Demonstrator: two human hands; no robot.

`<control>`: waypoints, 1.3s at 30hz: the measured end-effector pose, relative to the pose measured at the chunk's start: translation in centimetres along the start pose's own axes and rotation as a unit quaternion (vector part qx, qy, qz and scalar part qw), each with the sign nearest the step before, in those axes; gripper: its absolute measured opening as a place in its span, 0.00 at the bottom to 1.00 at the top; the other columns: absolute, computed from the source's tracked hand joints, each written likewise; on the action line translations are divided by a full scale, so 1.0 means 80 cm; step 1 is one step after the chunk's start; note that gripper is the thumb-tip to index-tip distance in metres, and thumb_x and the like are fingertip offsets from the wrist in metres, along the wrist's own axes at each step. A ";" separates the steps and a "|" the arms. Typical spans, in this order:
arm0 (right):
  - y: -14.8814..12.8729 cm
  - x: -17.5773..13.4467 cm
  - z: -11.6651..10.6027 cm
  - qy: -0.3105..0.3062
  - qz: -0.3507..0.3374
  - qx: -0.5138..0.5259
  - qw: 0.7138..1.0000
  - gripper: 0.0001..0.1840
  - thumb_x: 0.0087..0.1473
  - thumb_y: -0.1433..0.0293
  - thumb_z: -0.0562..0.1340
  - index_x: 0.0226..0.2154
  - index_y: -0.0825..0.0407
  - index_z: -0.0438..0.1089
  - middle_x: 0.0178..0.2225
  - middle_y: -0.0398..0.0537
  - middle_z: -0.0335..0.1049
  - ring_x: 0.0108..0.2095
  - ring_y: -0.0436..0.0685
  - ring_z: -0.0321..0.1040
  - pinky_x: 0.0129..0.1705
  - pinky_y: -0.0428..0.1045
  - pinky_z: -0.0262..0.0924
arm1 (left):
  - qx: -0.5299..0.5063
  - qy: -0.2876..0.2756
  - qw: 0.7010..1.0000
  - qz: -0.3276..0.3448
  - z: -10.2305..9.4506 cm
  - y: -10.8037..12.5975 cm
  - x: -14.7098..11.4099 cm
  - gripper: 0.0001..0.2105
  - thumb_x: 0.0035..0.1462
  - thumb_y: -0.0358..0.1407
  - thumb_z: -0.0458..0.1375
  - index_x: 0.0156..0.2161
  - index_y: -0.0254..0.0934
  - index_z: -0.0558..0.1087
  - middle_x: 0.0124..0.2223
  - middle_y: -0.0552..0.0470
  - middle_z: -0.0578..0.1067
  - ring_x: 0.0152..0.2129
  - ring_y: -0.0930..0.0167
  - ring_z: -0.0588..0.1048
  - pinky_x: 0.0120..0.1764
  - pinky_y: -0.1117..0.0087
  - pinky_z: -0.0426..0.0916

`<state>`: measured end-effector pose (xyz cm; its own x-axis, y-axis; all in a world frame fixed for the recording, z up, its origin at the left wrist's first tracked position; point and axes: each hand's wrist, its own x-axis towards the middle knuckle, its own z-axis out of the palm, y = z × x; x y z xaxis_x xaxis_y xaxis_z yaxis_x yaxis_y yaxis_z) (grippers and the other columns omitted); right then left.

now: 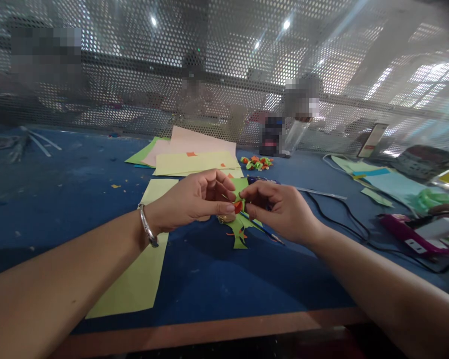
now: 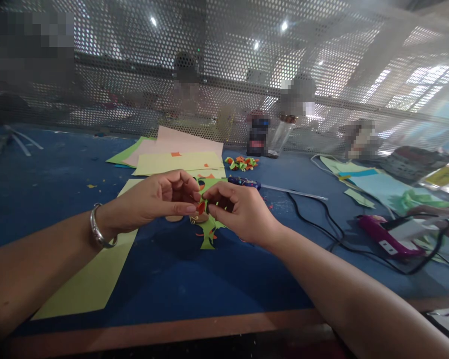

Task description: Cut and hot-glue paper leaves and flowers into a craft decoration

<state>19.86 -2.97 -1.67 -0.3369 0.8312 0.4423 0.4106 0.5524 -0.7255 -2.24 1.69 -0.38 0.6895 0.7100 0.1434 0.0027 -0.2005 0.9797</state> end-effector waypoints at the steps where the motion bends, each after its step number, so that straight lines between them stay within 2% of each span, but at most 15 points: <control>1: 0.000 0.000 0.000 0.000 0.000 -0.001 1.000 0.05 0.56 0.74 0.64 0.38 0.54 0.74 0.30 0.43 0.72 0.28 0.48 0.67 0.30 0.44 0.61 | -0.001 0.002 1.000 -0.001 0.000 0.000 0.000 0.16 0.52 0.29 0.68 0.44 0.36 0.70 0.39 0.52 0.77 0.35 0.73 0.77 0.38 0.71 0.70; 11: 0.001 -0.001 0.000 -0.005 -0.006 -0.012 1.000 0.05 0.56 0.74 0.63 0.38 0.54 0.74 0.30 0.43 0.72 0.28 0.48 0.66 0.30 0.44 0.61 | 0.005 0.000 1.000 -0.002 -0.002 -0.001 -0.001 0.16 0.53 0.32 0.68 0.45 0.37 0.70 0.40 0.50 0.78 0.36 0.70 0.78 0.39 0.68 0.71; 18: -0.001 0.000 -0.001 -0.007 -0.011 -0.023 1.000 0.06 0.56 0.75 0.63 0.38 0.54 0.74 0.31 0.42 0.72 0.28 0.47 0.65 0.30 0.43 0.59 | 0.013 0.006 1.000 -0.001 0.000 0.001 0.000 0.14 0.53 0.30 0.67 0.44 0.36 0.69 0.40 0.50 0.77 0.37 0.71 0.76 0.40 0.69 0.71; 22: 0.001 -0.001 -0.002 -0.008 -0.016 -0.041 0.999 0.06 0.56 0.75 0.63 0.38 0.53 0.74 0.31 0.43 0.72 0.28 0.48 0.65 0.30 0.44 0.59 | 0.044 0.015 0.999 0.013 0.001 0.001 -0.002 0.12 0.55 0.31 0.65 0.43 0.36 0.69 0.37 0.50 0.77 0.34 0.72 0.76 0.36 0.71 0.71; 25: 0.001 -0.001 -0.002 -0.009 -0.016 -0.044 0.999 0.06 0.56 0.75 0.63 0.38 0.53 0.74 0.31 0.43 0.72 0.29 0.48 0.66 0.30 0.44 0.59 | 0.108 0.025 0.993 0.049 0.005 0.003 -0.005 0.10 0.56 0.33 0.64 0.42 0.36 0.70 0.35 0.51 0.76 0.30 0.72 0.76 0.32 0.72 0.70; 27: 0.000 0.000 -0.002 -0.007 -0.013 -0.048 0.999 0.06 0.56 0.75 0.63 0.38 0.53 0.74 0.31 0.43 0.72 0.29 0.48 0.66 0.30 0.44 0.59 | 0.179 0.046 0.978 0.093 0.009 0.006 -0.008 0.09 0.56 0.32 0.63 0.42 0.36 0.70 0.35 0.51 0.76 0.30 0.71 0.77 0.32 0.71 0.71; 31: 0.000 0.001 -0.001 -0.009 -0.011 -0.047 0.999 0.08 0.55 0.75 0.62 0.39 0.54 0.74 0.30 0.42 0.72 0.29 0.48 0.65 0.30 0.44 0.58 | 0.315 0.080 0.930 0.172 0.017 0.012 -0.015 0.06 0.57 0.31 0.61 0.41 0.38 0.71 0.35 0.52 0.77 0.30 0.72 0.76 0.35 0.71 0.71; 35: -0.001 0.002 0.002 -0.018 0.000 -0.031 0.999 0.06 0.57 0.73 0.63 0.38 0.54 0.74 0.31 0.43 0.72 0.30 0.49 0.64 0.31 0.44 0.59 | 0.393 0.065 0.894 0.203 0.018 0.011 -0.018 0.07 0.58 0.30 0.58 0.42 0.39 0.70 0.36 0.53 0.77 0.31 0.72 0.75 0.36 0.70 0.69; 39: -0.003 0.001 0.003 -0.015 0.004 -0.031 0.999 0.05 0.57 0.72 0.63 0.36 0.55 0.74 0.30 0.44 0.71 0.29 0.48 0.63 0.29 0.44 0.57 | 0.456 0.051 0.855 0.241 0.013 0.007 -0.015 0.04 0.59 0.28 0.57 0.39 0.39 0.68 0.37 0.51 0.75 0.32 0.70 0.73 0.36 0.68 0.67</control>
<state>19.52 -3.07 -1.57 -0.3580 0.8341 0.4198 0.4644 0.5490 -0.6949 -2.33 0.02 -0.19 0.7026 0.4434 0.5565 0.3326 -0.8961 0.2940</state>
